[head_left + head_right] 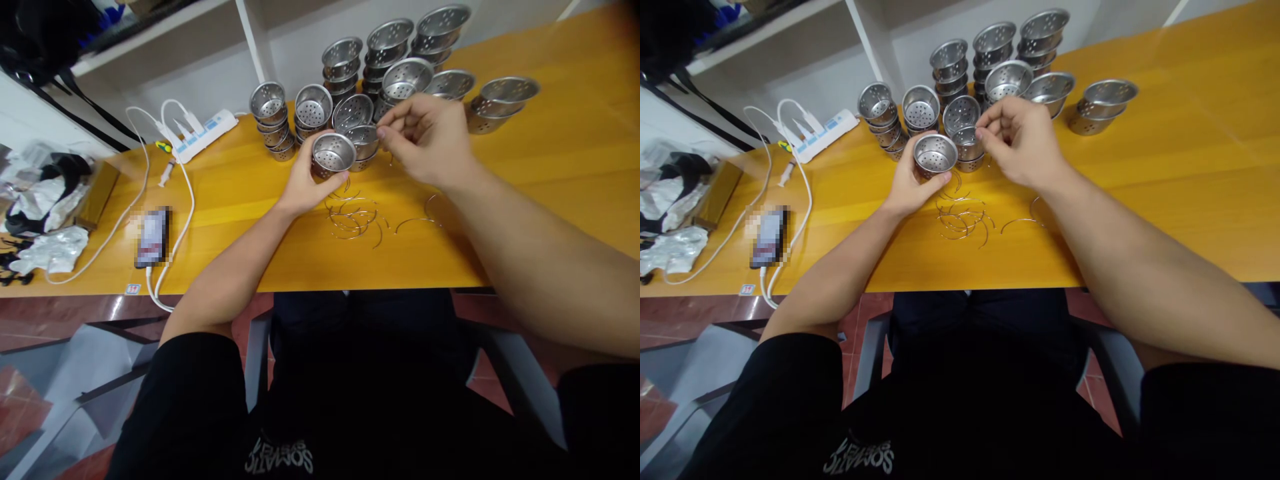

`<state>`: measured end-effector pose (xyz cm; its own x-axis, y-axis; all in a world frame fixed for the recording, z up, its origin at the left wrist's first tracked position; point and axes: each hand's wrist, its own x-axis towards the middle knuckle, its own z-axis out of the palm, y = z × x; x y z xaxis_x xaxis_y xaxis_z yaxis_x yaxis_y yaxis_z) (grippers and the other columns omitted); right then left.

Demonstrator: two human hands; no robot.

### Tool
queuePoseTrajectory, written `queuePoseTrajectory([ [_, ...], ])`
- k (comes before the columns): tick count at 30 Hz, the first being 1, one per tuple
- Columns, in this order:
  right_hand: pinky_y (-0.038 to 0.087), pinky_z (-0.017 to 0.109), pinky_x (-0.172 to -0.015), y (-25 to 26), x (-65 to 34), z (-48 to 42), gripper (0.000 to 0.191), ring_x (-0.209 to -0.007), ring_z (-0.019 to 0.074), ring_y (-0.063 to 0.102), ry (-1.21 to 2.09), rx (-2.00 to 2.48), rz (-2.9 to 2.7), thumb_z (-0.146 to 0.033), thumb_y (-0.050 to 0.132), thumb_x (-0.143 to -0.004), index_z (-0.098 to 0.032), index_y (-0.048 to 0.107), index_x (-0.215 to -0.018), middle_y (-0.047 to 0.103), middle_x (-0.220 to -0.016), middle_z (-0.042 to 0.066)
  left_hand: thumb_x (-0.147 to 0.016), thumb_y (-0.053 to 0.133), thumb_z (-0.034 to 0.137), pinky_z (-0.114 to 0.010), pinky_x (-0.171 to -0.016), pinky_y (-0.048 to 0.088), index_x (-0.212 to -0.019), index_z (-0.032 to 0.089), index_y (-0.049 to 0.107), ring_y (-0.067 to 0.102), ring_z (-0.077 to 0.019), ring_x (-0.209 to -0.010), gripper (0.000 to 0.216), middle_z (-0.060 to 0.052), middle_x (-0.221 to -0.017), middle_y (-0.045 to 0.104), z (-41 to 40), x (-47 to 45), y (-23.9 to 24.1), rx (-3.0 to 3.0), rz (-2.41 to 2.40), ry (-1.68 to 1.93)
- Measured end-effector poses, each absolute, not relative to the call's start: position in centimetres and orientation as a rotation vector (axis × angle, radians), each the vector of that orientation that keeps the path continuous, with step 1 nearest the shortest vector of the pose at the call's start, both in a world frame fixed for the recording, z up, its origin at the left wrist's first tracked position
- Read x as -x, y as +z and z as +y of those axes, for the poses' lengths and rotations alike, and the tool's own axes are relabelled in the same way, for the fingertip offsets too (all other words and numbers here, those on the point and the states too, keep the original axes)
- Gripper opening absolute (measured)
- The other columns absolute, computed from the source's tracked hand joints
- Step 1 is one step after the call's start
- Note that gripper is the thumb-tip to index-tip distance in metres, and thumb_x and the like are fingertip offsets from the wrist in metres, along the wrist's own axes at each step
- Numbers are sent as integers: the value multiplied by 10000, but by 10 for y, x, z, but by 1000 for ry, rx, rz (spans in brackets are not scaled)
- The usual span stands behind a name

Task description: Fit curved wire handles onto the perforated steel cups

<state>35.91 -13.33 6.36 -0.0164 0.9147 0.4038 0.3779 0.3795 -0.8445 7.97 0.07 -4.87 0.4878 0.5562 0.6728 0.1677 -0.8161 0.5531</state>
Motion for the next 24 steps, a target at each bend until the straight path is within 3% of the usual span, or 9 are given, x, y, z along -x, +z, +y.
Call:
queuePoseTrajectory([
  [4,664,550,-984,72,-342,-145,623,-994,337,732,662,1249,-1633,-893,1010,-1011,-327,802,-1167,824,-1104,133,-1125,858,921,-665,-1491,623,-1851,346,527,775,-392,-1657,984,-156,-1706,743,4,-79,-53,-2326,604,1247],
  [9,699,629,-952,72,-324,-151,660,-945,367,736,660,1301,-1680,-969,949,-985,-338,818,-1126,813,-1023,131,-1174,823,852,-679,-1483,613,-1901,340,385,760,-406,-1665,992,-177,-1709,712,5,-81,-58,-2346,557,1179],
  [14,754,688,-1015,68,-322,-149,675,-1100,419,785,639,1400,-1667,-1062,846,-1012,-426,847,-1237,865,-1053,101,-1244,722,795,-673,-1454,651,-1975,372,245,788,-376,-1626,970,-169,-1736,672,-1,-85,-59,-2385,509,1184],
  [18,731,650,-1011,71,-326,-149,672,-1006,377,763,643,1352,-1642,-1007,926,-988,-362,826,-1151,829,-1052,121,-1275,686,752,-627,-1510,607,-2035,382,151,708,-378,-1767,1000,-165,-1869,601,3,-84,-62,-2448,495,1166],
  [20,720,632,-1010,72,-327,-149,684,-996,369,756,645,1348,-1629,-1001,935,-985,-344,818,-1137,826,-1047,131,-1238,743,787,-634,-1544,574,-2040,381,205,658,-394,-1817,1048,-170,-1919,572,4,-82,-62,-2476,519,1149],
  [24,736,628,-1030,75,-326,-151,718,-1068,388,780,647,1382,-1646,-1054,898,-979,-366,835,-1175,884,-1114,127,-1098,901,897,-680,-1530,577,-1887,357,517,688,-419,-1740,1030,-173,-1800,671,0,-79,-55,-2423,568,1193],
])
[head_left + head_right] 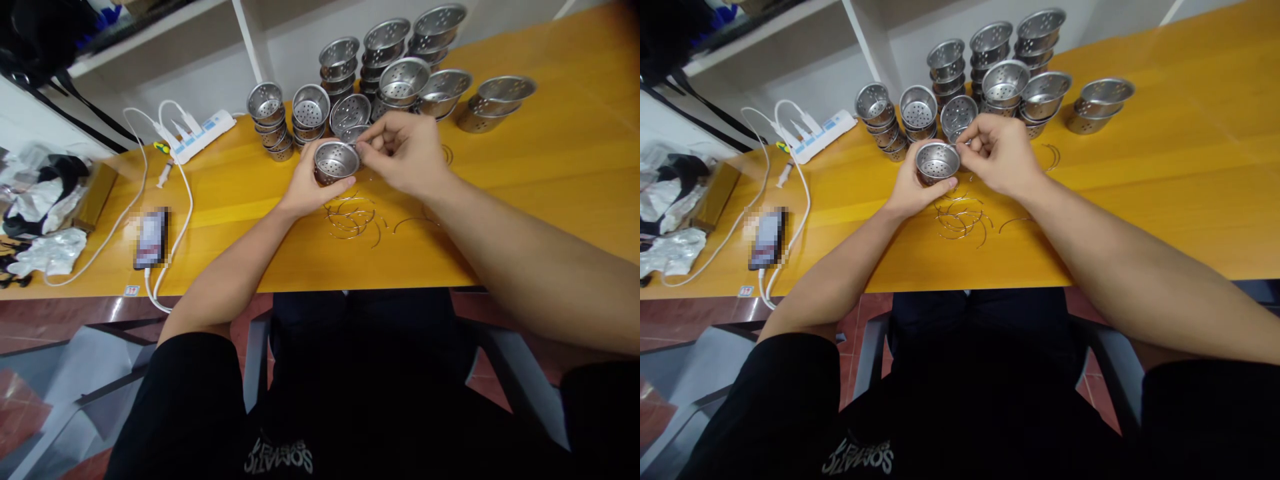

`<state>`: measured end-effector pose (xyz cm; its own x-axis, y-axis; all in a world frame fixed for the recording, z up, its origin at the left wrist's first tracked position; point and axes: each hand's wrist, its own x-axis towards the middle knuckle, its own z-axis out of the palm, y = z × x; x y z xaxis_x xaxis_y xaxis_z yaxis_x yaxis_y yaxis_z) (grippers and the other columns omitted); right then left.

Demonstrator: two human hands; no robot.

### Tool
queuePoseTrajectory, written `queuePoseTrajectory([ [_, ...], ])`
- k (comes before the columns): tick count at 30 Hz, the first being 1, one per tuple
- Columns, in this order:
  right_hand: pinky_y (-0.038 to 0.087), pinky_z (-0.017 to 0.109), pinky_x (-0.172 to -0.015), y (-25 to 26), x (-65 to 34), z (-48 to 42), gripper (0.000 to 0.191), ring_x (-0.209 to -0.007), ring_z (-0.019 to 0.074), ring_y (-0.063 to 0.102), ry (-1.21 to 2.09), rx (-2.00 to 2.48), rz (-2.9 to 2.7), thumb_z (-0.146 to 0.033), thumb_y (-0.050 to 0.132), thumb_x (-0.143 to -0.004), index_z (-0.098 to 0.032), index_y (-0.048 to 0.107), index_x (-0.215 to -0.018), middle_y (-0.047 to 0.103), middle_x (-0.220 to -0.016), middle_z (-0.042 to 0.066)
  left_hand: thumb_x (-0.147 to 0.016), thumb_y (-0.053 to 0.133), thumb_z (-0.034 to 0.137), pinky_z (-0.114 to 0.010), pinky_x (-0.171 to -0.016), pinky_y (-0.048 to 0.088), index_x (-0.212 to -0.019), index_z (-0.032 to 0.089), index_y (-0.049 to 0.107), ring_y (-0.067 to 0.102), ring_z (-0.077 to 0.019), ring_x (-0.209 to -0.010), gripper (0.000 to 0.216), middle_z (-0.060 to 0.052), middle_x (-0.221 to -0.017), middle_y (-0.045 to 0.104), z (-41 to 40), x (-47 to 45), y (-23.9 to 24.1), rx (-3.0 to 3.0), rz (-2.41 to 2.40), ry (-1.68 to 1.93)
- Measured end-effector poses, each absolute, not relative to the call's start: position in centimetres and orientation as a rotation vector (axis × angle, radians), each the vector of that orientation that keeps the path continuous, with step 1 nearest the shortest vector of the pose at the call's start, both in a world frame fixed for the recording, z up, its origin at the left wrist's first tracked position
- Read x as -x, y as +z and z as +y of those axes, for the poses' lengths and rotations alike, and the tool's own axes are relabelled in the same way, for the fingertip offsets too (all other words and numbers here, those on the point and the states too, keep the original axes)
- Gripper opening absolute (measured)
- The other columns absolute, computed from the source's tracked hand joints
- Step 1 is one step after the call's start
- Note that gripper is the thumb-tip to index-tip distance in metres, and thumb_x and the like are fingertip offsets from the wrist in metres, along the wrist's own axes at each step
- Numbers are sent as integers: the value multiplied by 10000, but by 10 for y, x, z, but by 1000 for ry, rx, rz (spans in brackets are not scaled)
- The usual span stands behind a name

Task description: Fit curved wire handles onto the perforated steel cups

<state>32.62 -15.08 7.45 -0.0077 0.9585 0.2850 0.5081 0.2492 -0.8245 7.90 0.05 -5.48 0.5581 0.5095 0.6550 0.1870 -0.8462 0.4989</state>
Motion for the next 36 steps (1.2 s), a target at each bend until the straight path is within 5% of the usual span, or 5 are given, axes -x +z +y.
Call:
queuePoseTrajectory([
  [3,737,648,-1044,74,-324,-152,728,-1095,406,793,649,1388,-1659,-1097,878,-947,-397,822,-1137,900,-1130,116,-1089,906,917,-664,-1469,631,-1807,349,571,751,-395,-1627,975,-159,-1691,725,-7,-81,-48,-2370,575,1196],
  [12,705,649,-993,72,-321,-150,530,-1058,392,754,651,1390,-1627,-895,931,-1024,-388,803,-1106,886,-1084,119,-1211,762,837,-638,-1486,614,-2004,364,231,723,-399,-1702,1065,-163,-1784,635,-12,-89,-56,-2417,498,1098],
  [22,694,721,-1049,60,-323,-144,443,-1100,434,766,638,1369,-1621,-871,895,-1070,-438,836,-1145,877,-1064,96,-1151,869,868,-646,-1509,613,-1986,357,285,730,-408,-1722,1140,-175,-1783,649,-23,-91,-47,-2378,529,1057],
  [30,607,483,-688,38,-323,-124,408,-665,242,582,492,1110,-1601,-683,1031,-1082,-328,830,-1057,664,-761,19,-1082,858,1004,-639,-1552,537,-1968,305,311,670,-428,-1775,1254,-197,-1817,629,-25,-89,-46,-2358,575,1036],
  [36,575,443,-617,39,-321,-124,217,-622,218,540,516,993,-1607,-463,1047,-1071,-325,881,-1050,635,-723,6,-1077,846,1019,-589,-1475,602,-1888,261,427,747,-402,-1662,1187,-195,-1745,700,-30,-86,-41,-2357,539,1046],
])
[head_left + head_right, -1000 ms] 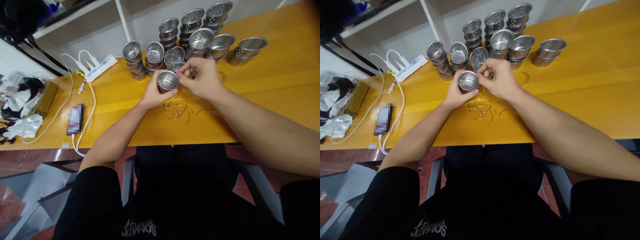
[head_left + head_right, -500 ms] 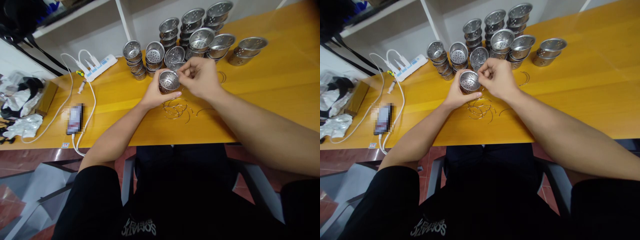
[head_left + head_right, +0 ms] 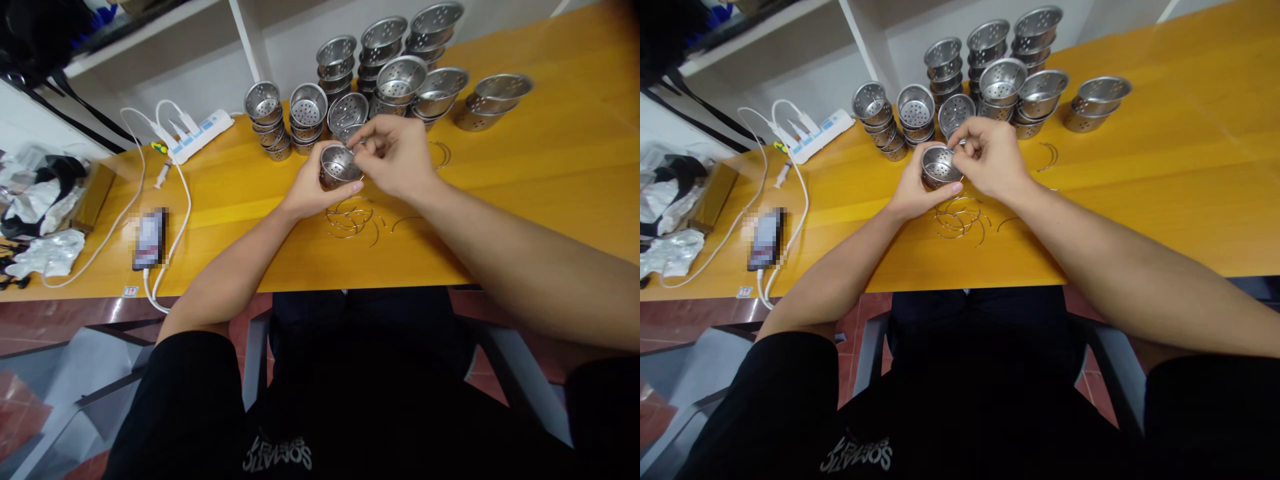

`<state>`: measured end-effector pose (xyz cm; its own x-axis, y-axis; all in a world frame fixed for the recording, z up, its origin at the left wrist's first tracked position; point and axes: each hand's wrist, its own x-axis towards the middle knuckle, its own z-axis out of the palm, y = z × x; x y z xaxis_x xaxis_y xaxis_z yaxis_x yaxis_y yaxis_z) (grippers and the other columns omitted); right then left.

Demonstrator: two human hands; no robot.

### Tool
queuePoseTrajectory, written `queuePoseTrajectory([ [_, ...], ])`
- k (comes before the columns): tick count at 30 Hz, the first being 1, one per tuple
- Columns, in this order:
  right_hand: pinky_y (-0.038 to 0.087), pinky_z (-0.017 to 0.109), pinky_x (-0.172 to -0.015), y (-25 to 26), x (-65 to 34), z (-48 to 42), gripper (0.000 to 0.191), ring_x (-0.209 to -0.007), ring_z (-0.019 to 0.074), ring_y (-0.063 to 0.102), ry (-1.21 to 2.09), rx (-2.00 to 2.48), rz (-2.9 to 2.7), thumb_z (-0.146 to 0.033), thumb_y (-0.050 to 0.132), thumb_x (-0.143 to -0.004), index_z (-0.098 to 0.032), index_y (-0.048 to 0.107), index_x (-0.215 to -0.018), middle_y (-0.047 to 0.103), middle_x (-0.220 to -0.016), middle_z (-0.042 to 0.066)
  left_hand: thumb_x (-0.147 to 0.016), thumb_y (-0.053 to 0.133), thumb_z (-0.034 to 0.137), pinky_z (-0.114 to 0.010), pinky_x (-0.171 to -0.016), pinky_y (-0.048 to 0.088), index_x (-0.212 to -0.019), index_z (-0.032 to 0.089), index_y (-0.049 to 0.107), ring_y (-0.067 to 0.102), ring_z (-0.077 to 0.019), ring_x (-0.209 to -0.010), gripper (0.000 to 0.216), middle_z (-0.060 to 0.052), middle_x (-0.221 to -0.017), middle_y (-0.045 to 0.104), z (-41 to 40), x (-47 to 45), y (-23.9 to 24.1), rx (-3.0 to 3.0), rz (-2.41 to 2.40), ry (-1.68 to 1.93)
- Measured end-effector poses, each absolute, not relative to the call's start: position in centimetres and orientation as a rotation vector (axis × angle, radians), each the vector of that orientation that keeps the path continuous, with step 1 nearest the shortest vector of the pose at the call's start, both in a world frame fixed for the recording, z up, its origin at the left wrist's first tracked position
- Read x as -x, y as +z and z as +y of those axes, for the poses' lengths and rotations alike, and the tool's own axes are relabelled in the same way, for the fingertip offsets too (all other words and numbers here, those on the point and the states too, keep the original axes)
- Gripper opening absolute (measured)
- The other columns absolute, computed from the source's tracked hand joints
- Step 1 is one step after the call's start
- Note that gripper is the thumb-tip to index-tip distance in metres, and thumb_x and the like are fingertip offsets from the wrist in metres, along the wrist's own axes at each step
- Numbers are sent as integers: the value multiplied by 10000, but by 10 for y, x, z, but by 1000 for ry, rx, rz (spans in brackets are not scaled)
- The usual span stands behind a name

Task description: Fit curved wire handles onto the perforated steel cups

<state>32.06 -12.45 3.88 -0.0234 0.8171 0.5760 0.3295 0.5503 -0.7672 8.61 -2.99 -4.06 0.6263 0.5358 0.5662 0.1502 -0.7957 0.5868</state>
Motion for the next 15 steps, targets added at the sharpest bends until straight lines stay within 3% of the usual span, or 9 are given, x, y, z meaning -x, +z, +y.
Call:
queuePoseTrajectory([
  [6,606,403,-616,48,-322,-129,242,-675,209,662,685,883,-1618,-470,1025,-1121,-280,907,-1029,820,-870,63,-1076,736,1107,-628,-1429,620,-1839,272,467,788,-392,-1585,1163,-155,-1666,732,-23,-84,-40,-2376,437,1011],
  [9,566,374,-554,58,-329,-136,325,-634,170,634,825,821,-1660,-577,997,-1170,-272,924,-1082,908,-1016,78,-1048,727,1143,-632,-1405,628,-1762,286,543,819,-369,-1505,1131,-117,-1585,765,-16,-81,-40,-2352,420,1025],
  [12,566,365,-544,66,-338,-142,454,-638,162,638,928,794,-1716,-713,1081,-1102,-291,939,-1191,924,-1073,64,-1060,715,1136,-623,-1368,656,-1669,285,629,850,-342,-1413,1050,-84,-1481,802,-12,-79,-39,-2303,380,1037],
  [15,631,371,-623,68,-344,-142,563,-705,192,694,984,797,-1717,-750,1185,-984,-298,934,-1209,870,-938,36,-1096,702,1102,-591,-1333,684,-1652,289,658,869,-319,-1345,986,-76,-1445,820,-13,-79,-37,-2272,336,1005],
])
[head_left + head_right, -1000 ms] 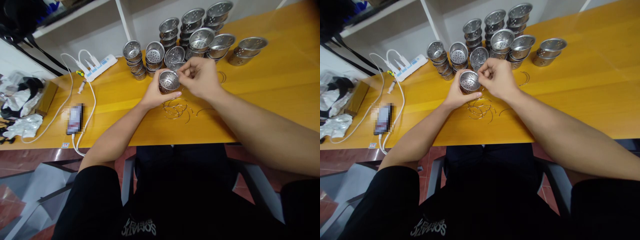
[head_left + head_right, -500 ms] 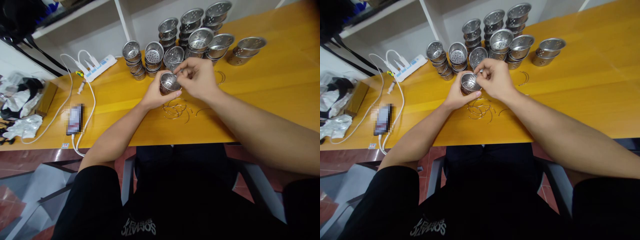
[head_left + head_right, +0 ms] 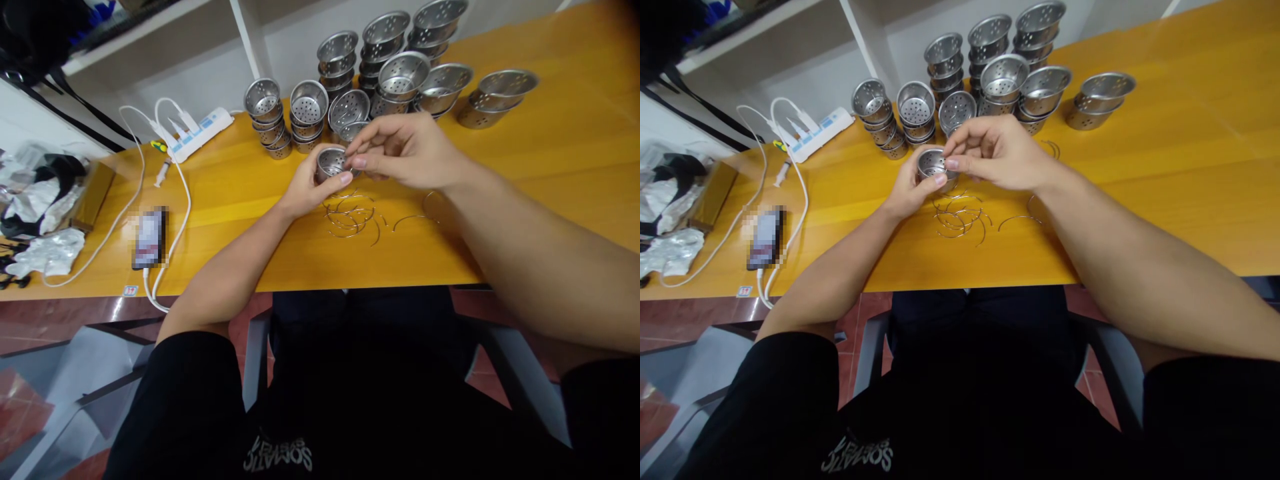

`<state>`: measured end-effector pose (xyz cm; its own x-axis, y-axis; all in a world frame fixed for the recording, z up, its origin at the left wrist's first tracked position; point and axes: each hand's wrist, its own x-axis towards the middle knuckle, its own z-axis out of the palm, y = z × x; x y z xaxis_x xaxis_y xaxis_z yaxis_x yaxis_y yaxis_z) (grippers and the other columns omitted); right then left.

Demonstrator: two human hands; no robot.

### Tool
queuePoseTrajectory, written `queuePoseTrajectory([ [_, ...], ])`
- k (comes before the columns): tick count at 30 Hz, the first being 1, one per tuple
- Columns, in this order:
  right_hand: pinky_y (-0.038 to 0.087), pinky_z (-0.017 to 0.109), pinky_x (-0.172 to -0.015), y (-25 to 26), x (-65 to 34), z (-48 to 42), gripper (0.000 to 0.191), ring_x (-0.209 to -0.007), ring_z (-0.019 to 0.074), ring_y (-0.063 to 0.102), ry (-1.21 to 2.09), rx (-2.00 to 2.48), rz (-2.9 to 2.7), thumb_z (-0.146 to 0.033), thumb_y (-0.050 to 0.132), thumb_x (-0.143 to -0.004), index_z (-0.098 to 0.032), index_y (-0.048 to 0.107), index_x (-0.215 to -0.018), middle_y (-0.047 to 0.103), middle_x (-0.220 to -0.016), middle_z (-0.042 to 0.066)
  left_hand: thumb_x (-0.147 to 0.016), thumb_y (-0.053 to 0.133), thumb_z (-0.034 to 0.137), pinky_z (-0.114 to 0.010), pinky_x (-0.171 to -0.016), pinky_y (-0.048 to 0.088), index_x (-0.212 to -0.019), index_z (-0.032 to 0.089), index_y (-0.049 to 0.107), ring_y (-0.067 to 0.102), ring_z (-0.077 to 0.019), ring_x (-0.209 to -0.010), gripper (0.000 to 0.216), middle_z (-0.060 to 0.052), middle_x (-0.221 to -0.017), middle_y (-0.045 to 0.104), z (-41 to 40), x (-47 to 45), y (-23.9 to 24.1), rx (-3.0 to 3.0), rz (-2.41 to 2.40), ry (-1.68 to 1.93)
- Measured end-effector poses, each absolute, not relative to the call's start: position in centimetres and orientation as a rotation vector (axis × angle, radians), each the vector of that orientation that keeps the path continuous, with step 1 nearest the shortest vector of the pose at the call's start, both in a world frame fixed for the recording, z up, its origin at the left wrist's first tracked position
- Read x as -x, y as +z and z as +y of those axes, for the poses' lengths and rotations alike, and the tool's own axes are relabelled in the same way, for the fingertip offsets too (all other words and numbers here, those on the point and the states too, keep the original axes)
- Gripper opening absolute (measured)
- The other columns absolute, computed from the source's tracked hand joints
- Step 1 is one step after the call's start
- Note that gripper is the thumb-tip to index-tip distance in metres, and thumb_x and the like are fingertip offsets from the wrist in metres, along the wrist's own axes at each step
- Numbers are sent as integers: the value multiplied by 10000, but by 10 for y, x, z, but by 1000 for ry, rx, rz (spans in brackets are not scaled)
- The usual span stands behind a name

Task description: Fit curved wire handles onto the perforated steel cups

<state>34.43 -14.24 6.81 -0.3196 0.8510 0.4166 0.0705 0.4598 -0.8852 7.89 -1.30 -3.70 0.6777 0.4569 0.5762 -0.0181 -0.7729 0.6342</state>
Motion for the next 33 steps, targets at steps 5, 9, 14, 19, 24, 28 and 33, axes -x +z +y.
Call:
queuePoseTrajectory([
  [5,572,371,-610,64,-345,-136,611,-652,179,650,1025,786,-1692,-718,1264,-870,-276,887,-1061,767,-774,2,-1034,840,1071,-624,-1445,627,-1751,285,565,816,-368,-1535,1099,-117,-1613,775,-16,-80,-37,-2288,308,984],
  [9,611,387,-620,60,-344,-135,592,-672,196,670,1059,794,-1664,-656,1304,-830,-311,869,-1038,774,-793,-9,-1090,801,1039,-680,-1514,537,-1788,262,496,761,-391,-1613,1088,-143,-1660,717,-16,-82,-41,-2321,294,969],
  [14,692,424,-698,60,-342,-137,597,-770,242,729,1122,824,-1610,-590,1324,-822,-329,838,-1050,751,-776,-5,-1123,774,1018,-678,-1494,562,-1789,260,478,788,-373,-1555,1051,-152,-1662,710,-15,-82,-44,-2311,302,983],
  [19,661,448,-690,65,-338,-142,575,-745,239,680,1092,865,-1641,-649,1297,-848,-333,851,-1026,761,-820,16,-1153,768,979,-708,-1552,503,-1824,265,453,738,-400,-1651,1029,-159,-1693,696,-13,-81,-44,-2363,331,958],
  [24,700,494,-767,64,-334,-144,598,-815,271,702,1020,863,-1677,-752,1266,-842,-359,849,-1011,772,-833,17,-1131,795,987,-687,-1518,552,-1781,248,490,781,-385,-1590,1030,-150,-1638,734,-14,-80,-40,-2373,368,966],
  [28,732,540,-824,59,-334,-140,592,-881,301,733,924,852,-1709,-808,1239,-844,-390,867,-1039,817,-880,22,-1164,751,962,-703,-1521,549,-1825,261,465,766,-401,-1630,1005,-153,-1652,727,-22,-82,-35,-2395,436,990],
  [33,697,523,-775,57,-340,-137,655,-795,261,699,705,853,-1712,-830,1232,-838,-382,914,-1195,864,-1054,51,-1258,543,942,-638,-1457,624,-1991,332,239,767,-356,-1656,1001,-162,-1749,643,-33,-85,-29,-2443,428,1049],
])
